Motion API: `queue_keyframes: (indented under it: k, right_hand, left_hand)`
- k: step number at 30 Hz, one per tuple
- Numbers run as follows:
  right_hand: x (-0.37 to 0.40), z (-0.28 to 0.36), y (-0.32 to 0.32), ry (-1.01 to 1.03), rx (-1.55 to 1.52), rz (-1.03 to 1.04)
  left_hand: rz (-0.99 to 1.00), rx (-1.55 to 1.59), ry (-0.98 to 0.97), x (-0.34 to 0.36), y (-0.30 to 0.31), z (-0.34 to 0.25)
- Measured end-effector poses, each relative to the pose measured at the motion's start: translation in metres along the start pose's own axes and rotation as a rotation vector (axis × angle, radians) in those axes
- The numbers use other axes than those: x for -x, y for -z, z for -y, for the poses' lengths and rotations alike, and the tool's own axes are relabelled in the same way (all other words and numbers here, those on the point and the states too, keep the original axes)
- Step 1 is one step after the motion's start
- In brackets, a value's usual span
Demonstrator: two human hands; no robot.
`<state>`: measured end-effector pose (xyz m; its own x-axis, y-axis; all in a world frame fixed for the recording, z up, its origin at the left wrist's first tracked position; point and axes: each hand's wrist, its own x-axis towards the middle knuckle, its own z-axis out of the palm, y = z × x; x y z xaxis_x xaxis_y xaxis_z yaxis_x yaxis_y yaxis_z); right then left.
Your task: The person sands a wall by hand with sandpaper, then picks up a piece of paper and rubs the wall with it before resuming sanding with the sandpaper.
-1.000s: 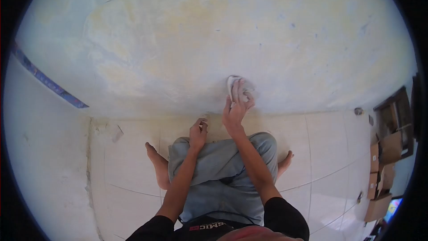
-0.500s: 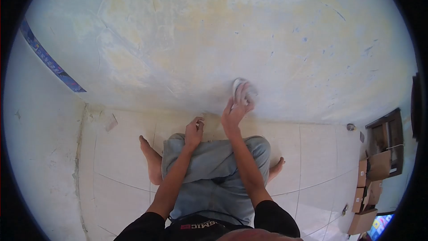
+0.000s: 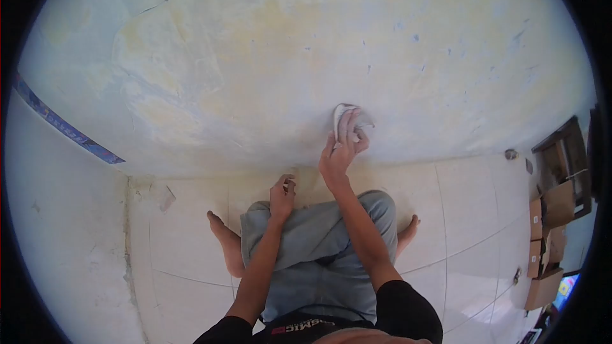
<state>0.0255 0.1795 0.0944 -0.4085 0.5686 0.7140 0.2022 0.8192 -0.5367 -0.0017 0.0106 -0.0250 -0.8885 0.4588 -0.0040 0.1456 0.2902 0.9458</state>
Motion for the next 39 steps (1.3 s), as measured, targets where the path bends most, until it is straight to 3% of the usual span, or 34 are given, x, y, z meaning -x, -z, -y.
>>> queue_keyframes:
  k: [5, 7, 10, 17, 19, 22, 26, 28, 31, 37, 39]
  right_hand:
    - [0.002, -0.006, -0.008, 0.045, 0.093, 0.044]
    - [-0.023, 0.004, 0.004, 0.038, 0.0, -0.063]
    - [0.016, -0.011, -0.008, 0.035, 0.093, 0.098]
    - [0.005, -0.004, -0.002, 0.061, -0.028, 0.028]
    - [0.024, -0.005, -0.005, 0.033, 0.105, 0.159]
    - [-0.003, 0.002, 0.001, 0.098, 0.061, 0.036]
    - [0.006, 0.001, -0.002, 0.05, -0.052, 0.022]
    - [0.02, -0.002, -0.002, 0.054, 0.014, 0.122]
    - [-0.004, 0.001, 0.005, 0.08, 0.009, 0.033]
    - [0.018, -0.002, -0.006, 0.027, 0.025, 0.083]
    - [-0.007, 0.002, 0.0, 0.028, 0.0, 0.024]
  left_hand:
    - [0.015, 0.014, 0.04, -0.01, 0.002, -0.007]
    - [0.022, 0.005, 0.021, -0.008, 0.003, -0.01]
    - [0.026, -0.01, -0.002, -0.006, 0.002, -0.011]
    - [0.04, -0.035, -0.008, -0.003, 0.003, -0.011]
    - [0.032, -0.042, -0.002, -0.005, 0.002, -0.009]
    - [0.036, -0.054, 0.013, -0.008, 0.003, -0.01]
    - [0.012, -0.023, 0.009, -0.002, 0.002, -0.013]
    - [0.008, -0.04, 0.025, -0.005, 0.001, -0.016]
    - [0.012, -0.048, 0.025, -0.009, 0.002, -0.015]
    - [0.023, -0.033, -0.001, -0.008, 0.001, -0.009]
    - [0.021, -0.043, 0.008, -0.009, 0.002, -0.008]
